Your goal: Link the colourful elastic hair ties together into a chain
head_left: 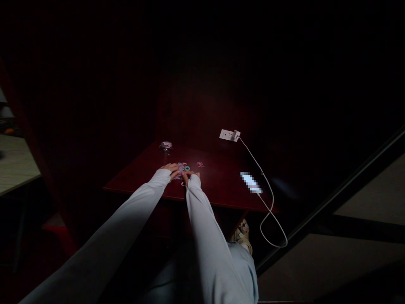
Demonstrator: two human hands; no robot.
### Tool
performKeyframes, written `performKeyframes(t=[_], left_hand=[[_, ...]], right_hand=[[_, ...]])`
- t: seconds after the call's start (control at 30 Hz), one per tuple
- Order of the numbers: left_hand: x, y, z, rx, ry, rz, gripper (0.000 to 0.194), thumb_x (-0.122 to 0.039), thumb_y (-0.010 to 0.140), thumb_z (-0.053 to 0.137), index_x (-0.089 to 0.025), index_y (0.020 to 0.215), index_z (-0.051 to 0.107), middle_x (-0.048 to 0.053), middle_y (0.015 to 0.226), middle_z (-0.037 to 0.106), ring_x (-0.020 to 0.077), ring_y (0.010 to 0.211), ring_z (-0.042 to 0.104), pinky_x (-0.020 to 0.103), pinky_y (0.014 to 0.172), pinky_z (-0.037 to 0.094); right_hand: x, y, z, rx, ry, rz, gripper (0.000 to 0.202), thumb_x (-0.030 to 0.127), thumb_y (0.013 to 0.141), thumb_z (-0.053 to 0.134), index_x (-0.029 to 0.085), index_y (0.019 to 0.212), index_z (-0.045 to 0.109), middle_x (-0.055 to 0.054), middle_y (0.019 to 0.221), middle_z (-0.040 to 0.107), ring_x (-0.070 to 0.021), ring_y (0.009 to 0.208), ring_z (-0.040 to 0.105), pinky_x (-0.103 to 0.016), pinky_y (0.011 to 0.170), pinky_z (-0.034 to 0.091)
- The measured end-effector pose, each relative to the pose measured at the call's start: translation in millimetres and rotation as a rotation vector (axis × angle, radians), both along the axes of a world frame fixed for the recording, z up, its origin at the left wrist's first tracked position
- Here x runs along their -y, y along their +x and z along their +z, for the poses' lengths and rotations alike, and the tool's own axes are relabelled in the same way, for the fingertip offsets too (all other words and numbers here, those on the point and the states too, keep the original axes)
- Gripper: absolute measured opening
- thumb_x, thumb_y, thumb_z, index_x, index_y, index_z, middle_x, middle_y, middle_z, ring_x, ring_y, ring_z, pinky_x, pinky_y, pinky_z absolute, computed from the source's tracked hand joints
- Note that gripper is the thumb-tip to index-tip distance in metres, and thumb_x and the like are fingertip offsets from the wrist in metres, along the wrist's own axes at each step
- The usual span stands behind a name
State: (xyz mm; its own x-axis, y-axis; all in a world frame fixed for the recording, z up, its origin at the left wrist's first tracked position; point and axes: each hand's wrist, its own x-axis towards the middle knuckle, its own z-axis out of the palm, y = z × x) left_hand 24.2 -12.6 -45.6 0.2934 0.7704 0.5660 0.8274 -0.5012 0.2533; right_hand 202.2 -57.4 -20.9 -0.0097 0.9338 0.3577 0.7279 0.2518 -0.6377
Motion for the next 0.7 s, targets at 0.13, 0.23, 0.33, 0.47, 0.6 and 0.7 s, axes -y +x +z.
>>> performKeyframes(t=[0.13, 0.23, 0.33, 0.47, 0.6, 0.7], left_hand=[[-0.9, 0.0, -1.1, 0.012, 0.015, -0.016, 0.033, -0.034, 0.102, 0.047, -0.024, 0.104, 0.078, 0.007, 0.111, 0.077, 0.0224, 0.105, 0.066, 0.034, 0.097, 0.053], [-0.2, -1.0, -0.2, 0.019, 0.019, -0.038, 0.034, -0.035, 0.102, 0.046, -0.025, 0.105, 0.078, 0.006, 0.110, 0.077, 0.0220, 0.104, 0.065, 0.033, 0.095, 0.053], [1.0, -0.9, 1.8, 0.018, -0.019, -0.044, 0.032, -0.036, 0.102, 0.049, -0.025, 0.106, 0.079, 0.007, 0.111, 0.078, 0.0231, 0.105, 0.066, 0.034, 0.096, 0.053], [1.9, 1.4, 3.0, 0.015, -0.065, -0.003, 0.027, -0.032, 0.100, 0.054, -0.024, 0.105, 0.079, 0.008, 0.117, 0.077, 0.0244, 0.110, 0.067, 0.035, 0.100, 0.051], [1.8, 0.4, 1.4, 0.009, -0.042, -0.016, 0.027, -0.032, 0.101, 0.052, -0.024, 0.106, 0.078, 0.008, 0.115, 0.077, 0.0244, 0.111, 0.067, 0.035, 0.099, 0.051], [0.3, -2.4, -0.9, -0.011, 0.014, -0.022, 0.030, -0.035, 0.103, 0.049, -0.026, 0.103, 0.078, 0.005, 0.110, 0.078, 0.0225, 0.105, 0.067, 0.033, 0.095, 0.052]], right_hand=[[-2.6, -0.1, -4.0, -0.029, 0.001, -0.032, 0.014, 0.030, 0.093, 0.073, 0.025, 0.098, 0.085, -0.003, 0.093, 0.075, -0.0196, 0.096, 0.064, -0.026, 0.089, 0.052], [-3.9, 0.2, -6.7, -0.039, 0.024, -0.027, 0.013, 0.030, 0.093, 0.073, 0.024, 0.095, 0.085, -0.003, 0.090, 0.073, -0.0189, 0.092, 0.065, -0.027, 0.087, 0.053], [-4.2, 0.3, -8.2, -0.051, 0.032, -0.026, 0.014, 0.030, 0.093, 0.072, 0.024, 0.094, 0.085, -0.004, 0.089, 0.073, -0.0190, 0.091, 0.065, -0.027, 0.086, 0.054], [-3.4, 0.1, -7.0, -0.045, 0.025, -0.023, 0.013, 0.029, 0.093, 0.072, 0.024, 0.092, 0.085, -0.004, 0.089, 0.073, -0.0197, 0.094, 0.065, -0.027, 0.086, 0.054], [-1.7, 0.0, -3.1, -0.033, 0.032, -0.013, 0.013, 0.028, 0.093, 0.072, 0.025, 0.089, 0.084, -0.004, 0.086, 0.074, -0.0213, 0.099, 0.065, -0.027, 0.087, 0.054], [-0.9, -0.1, -1.2, -0.026, 0.014, -0.022, 0.014, 0.028, 0.094, 0.071, 0.024, 0.090, 0.084, -0.005, 0.086, 0.075, -0.0217, 0.101, 0.064, -0.027, 0.088, 0.053]])
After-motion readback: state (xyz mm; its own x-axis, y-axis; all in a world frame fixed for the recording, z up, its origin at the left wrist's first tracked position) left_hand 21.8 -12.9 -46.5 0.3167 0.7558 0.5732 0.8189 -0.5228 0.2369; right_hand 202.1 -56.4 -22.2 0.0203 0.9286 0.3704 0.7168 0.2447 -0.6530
